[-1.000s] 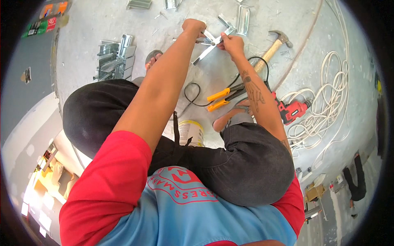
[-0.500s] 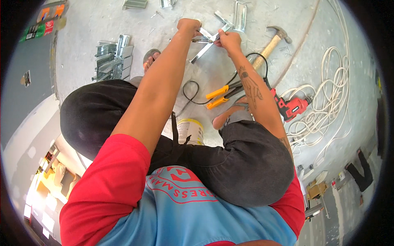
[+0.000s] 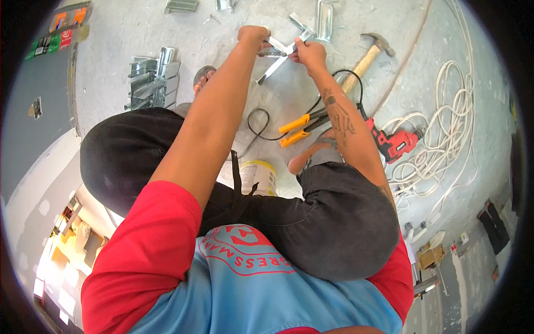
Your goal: The recorder uses various tools including a drill and a riveter to assemble metal frame components on the floor of a construction site.
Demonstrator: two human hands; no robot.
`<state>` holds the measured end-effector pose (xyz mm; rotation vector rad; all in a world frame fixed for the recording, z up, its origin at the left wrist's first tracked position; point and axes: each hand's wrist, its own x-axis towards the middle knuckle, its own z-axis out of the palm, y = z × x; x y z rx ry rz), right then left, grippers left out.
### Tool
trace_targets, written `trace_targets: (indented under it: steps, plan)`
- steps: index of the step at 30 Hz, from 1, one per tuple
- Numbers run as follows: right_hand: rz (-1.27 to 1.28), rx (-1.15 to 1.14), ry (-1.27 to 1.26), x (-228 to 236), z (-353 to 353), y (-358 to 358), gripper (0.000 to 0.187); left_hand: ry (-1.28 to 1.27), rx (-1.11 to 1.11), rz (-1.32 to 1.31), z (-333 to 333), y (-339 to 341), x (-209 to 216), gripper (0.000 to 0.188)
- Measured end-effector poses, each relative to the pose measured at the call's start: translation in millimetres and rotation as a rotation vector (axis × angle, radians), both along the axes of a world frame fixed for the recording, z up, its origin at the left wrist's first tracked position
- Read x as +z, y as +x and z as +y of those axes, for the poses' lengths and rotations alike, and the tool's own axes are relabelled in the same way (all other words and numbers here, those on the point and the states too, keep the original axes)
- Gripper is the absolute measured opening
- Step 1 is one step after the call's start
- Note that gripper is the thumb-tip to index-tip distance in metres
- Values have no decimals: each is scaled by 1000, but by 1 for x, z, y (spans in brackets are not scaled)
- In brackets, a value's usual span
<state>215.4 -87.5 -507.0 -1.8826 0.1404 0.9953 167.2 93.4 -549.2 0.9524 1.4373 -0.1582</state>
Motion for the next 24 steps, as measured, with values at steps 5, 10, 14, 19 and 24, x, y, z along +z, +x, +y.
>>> trace_targets:
  steps: [5, 10, 14, 19, 24]
  plan:
    - [256, -305, 332, 23, -95, -21, 60, 48, -212, 35, 12, -3, 38, 40]
    - [377, -1242, 509, 63, -277, -72, 78, 725, -290, 203, 24, -20, 82, 47]
    - [308, -1826, 352, 59, -372, -87, 98, 1092, -80, 35, 9, -61, 84, 40]
    - [-6, -1282, 760, 20, -400, -50, 59, 1029, 91, 243, -5, -106, 75, 39]
    - [-209, -1248, 685, 28, -395, -35, 40, 968, 60, 223, -8, -129, 64, 39]
